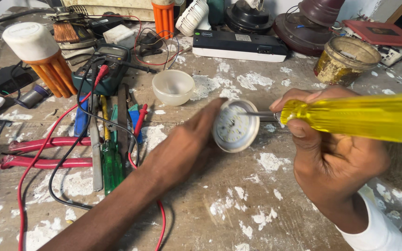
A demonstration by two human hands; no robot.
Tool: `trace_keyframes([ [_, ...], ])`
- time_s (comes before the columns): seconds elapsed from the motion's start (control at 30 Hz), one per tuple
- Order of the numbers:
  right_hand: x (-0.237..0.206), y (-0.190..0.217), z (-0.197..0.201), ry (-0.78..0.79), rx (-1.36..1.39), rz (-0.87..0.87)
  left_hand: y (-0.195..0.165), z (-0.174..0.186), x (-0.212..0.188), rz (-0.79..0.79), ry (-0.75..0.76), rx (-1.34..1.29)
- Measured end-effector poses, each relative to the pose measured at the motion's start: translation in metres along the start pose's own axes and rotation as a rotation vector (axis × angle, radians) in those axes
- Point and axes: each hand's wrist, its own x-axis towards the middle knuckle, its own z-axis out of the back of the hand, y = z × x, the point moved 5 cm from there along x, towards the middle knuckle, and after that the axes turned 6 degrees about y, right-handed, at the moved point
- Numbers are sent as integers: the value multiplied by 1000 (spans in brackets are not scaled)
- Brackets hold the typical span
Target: The person brushes dust off an LED light fixture with a brush and a toothbrush, sets it down, then picks up a large LED bulb and pulls off its plastic diffuser. They use a yellow screwdriver to probe and press the LED board and components inside the bulb, briefly setting the screwdriver down on a small tray before resuming.
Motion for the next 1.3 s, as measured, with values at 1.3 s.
trace_keyframes([
  [1.3,-12,-25,0,-87,265,16,-8,7,-7,-201,-178,-160],
])
